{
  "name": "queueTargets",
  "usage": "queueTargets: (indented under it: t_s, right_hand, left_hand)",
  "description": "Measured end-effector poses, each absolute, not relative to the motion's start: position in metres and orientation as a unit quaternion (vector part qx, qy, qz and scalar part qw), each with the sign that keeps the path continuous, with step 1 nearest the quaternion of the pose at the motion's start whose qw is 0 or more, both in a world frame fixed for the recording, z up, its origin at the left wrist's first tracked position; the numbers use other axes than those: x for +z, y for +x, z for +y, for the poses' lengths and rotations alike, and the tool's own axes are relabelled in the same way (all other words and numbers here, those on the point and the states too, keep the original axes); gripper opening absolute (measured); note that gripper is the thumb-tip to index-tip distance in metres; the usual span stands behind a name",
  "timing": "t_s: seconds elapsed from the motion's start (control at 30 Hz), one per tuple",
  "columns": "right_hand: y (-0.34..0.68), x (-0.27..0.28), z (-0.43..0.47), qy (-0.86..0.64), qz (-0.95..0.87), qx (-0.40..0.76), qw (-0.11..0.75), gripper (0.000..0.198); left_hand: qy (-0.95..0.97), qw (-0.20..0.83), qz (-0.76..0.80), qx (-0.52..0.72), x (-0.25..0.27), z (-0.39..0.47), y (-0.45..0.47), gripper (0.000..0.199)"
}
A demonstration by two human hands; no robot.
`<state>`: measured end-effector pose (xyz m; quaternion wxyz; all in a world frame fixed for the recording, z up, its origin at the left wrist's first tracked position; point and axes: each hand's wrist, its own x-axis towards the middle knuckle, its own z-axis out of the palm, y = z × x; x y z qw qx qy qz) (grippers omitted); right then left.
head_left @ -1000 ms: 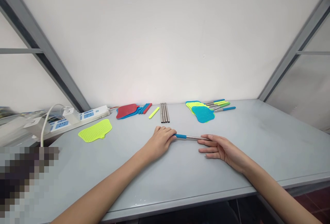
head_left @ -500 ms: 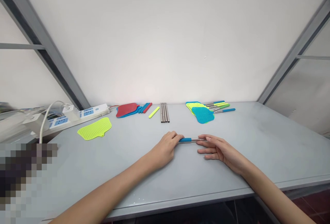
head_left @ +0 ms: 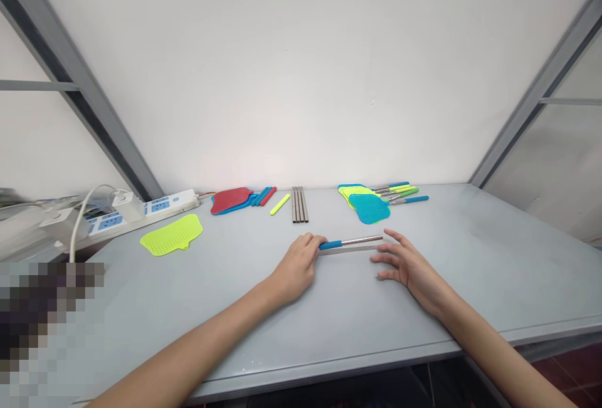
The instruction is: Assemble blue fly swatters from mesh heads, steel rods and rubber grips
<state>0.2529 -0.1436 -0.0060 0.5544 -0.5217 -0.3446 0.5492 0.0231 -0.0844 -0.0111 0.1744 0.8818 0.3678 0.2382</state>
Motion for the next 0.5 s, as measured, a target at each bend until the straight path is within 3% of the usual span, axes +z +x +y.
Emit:
queueTargets:
  t_s: [0.27, 0.5]
  right_hand:
    - [0.26, -0.008, -0.139, -0.491, -0.296, 0.54, 0.616, 0.031]
    - [0.259, -0.005, -0.14, -0.445, -0.292, 0.612, 0.585, 0.028]
  left_hand:
    - [0.895, 0.191, 0.317, 0.25, 0.0, -0.095, 0.026, 0.036]
    - [0.92, 0.191, 0.265, 0.218, 0.005, -0.115, 0.034, 0.042]
